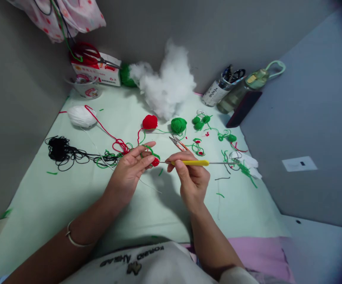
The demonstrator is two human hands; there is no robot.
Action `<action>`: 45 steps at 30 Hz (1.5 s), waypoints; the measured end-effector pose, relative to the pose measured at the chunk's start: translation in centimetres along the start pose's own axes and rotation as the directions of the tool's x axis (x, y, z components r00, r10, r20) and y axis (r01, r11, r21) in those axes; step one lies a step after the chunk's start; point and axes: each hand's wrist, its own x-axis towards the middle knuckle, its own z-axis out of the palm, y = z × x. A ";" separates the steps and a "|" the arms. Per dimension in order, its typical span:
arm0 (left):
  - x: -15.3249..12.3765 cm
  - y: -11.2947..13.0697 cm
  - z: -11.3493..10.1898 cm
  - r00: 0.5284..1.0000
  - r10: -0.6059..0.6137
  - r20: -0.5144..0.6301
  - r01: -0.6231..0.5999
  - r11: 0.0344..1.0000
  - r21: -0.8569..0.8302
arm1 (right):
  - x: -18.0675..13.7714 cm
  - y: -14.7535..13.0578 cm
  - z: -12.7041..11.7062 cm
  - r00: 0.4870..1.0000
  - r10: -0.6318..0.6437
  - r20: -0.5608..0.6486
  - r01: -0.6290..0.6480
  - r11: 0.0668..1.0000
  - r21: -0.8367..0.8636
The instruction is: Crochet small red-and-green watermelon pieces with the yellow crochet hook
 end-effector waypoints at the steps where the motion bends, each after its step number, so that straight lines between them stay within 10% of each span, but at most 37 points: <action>1: 0.0 0.0 0.0 1.000 0.007 -0.003 -0.007 1.000 0.004 | 0.0 0.0 0.0 0.999 -0.033 0.001 0.033 0.999 -0.032; 9: -0.2 -0.2 0.0 0.998 0.040 -0.055 -0.041 0.999 -0.019 | -0.8 0.2 0.3 0.946 -0.302 0.119 0.324 0.906 -0.274; 25: -0.6 0.2 1.0 0.997 0.000 -0.075 -0.012 0.985 -0.172 | -1.8 1.9 1.0 0.876 -0.433 0.215 0.481 0.741 -0.469; 33: -0.5 0.4 0.5 0.995 -0.094 0.044 0.100 0.979 -0.177 | -1.5 1.0 1.0 0.976 -0.212 -0.045 0.203 0.968 -0.148; 45: -0.9 1.3 0.4 0.989 -0.101 0.105 0.101 0.995 0.005 | 0.1 1.6 0.0 0.999 0.044 0.021 -0.047 0.972 0.228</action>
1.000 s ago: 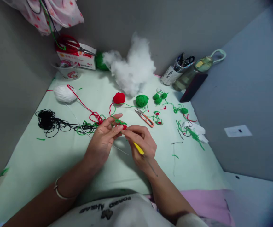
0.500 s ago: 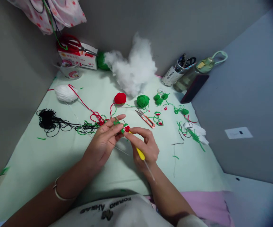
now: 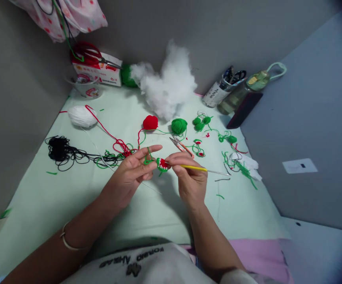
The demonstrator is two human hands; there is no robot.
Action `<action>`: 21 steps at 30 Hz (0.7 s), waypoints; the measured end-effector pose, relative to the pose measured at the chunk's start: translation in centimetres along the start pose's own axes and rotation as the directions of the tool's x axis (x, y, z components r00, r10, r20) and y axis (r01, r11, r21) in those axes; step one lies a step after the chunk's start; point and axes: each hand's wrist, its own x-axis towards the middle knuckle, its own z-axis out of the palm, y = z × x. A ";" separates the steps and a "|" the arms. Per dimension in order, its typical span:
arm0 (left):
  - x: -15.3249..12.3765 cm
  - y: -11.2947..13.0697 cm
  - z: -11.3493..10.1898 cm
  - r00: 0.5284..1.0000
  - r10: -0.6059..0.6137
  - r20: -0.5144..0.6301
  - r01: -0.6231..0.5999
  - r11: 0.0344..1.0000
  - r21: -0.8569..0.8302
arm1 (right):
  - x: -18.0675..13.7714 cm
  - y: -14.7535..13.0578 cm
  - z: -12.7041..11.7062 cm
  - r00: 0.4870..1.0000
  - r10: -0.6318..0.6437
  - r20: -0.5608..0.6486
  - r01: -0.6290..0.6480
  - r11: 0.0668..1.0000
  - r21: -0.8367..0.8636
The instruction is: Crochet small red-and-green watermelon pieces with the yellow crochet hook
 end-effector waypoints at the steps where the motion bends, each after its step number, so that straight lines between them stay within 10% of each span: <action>1: -0.1 0.1 0.0 1.000 0.000 0.009 0.000 1.000 0.017 | 0.1 -0.1 -0.1 1.000 0.016 0.015 -0.017 1.000 0.003; 21: -0.3 0.3 -0.5 0.990 -0.049 0.133 0.025 0.984 0.177 | 0.5 -0.3 -1.2 0.987 0.071 0.144 -0.095 0.981 0.168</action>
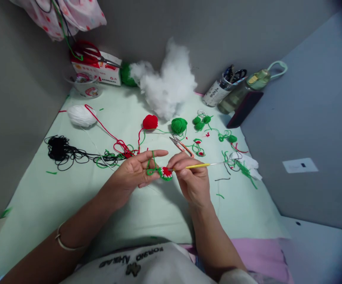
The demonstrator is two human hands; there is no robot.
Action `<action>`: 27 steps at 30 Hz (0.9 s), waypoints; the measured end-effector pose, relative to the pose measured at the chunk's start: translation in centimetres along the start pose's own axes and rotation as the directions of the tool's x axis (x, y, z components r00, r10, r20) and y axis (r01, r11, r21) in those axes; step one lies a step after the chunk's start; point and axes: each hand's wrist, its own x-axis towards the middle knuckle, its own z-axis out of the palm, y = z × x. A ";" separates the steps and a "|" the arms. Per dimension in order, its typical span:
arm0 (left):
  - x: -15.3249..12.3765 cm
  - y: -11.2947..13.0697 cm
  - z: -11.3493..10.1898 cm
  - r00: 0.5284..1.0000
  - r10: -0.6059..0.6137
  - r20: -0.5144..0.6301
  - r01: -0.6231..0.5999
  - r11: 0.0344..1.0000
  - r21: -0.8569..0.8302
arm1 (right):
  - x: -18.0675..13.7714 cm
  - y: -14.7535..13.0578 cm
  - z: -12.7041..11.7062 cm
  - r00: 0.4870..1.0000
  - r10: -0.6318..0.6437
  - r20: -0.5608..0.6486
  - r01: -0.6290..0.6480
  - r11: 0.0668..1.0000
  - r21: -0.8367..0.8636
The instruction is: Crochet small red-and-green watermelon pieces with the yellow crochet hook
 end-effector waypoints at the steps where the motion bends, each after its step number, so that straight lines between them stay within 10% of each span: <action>1: 0.0 -0.1 0.0 1.000 -0.006 0.008 0.006 1.000 -0.010 | 0.0 0.0 0.0 1.000 0.004 0.005 -0.004 1.000 0.017; 27: 0.4 -0.8 0.4 0.992 0.029 -0.121 -0.039 0.996 -0.078 | -0.3 0.8 1.5 0.990 0.133 -0.037 -0.124 0.976 0.178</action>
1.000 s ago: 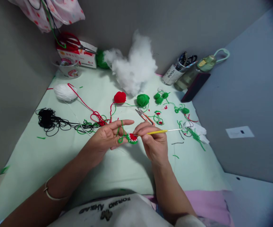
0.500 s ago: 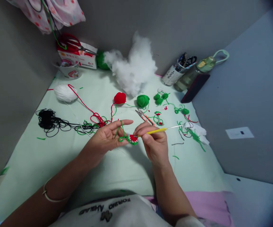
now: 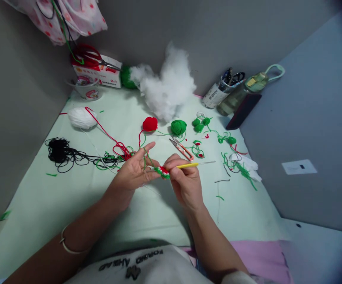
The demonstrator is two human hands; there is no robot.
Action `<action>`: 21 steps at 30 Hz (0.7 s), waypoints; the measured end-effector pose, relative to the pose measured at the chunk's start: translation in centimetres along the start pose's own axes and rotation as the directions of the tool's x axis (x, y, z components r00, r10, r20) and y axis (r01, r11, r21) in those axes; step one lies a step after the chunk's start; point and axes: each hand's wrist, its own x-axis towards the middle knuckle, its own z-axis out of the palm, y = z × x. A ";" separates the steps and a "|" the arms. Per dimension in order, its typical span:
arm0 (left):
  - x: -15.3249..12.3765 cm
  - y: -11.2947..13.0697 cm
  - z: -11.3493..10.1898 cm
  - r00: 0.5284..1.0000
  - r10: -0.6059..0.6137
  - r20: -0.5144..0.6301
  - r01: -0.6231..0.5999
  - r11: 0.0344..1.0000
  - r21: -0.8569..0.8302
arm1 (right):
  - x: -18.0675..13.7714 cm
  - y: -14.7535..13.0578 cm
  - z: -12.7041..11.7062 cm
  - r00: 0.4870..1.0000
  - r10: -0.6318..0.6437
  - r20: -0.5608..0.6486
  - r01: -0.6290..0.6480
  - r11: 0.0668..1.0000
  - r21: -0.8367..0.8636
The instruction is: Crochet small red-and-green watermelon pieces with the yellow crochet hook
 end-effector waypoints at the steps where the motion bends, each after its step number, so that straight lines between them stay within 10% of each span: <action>1: 0.0 0.0 0.2 1.000 -0.010 -0.007 0.010 1.000 -0.015 | 0.0 0.0 0.0 1.000 -0.011 -0.011 0.011 1.000 -0.005; 14: -0.8 0.3 1.6 0.998 0.033 -0.048 -0.034 0.999 -0.025 | -0.9 -0.6 1.1 0.949 -0.297 -0.109 0.209 0.846 -0.491; 21: -0.6 0.5 1.6 1.000 -0.003 -0.027 0.003 1.000 0.010 | -0.8 -0.4 0.9 0.955 -0.270 -0.124 0.196 0.886 -0.420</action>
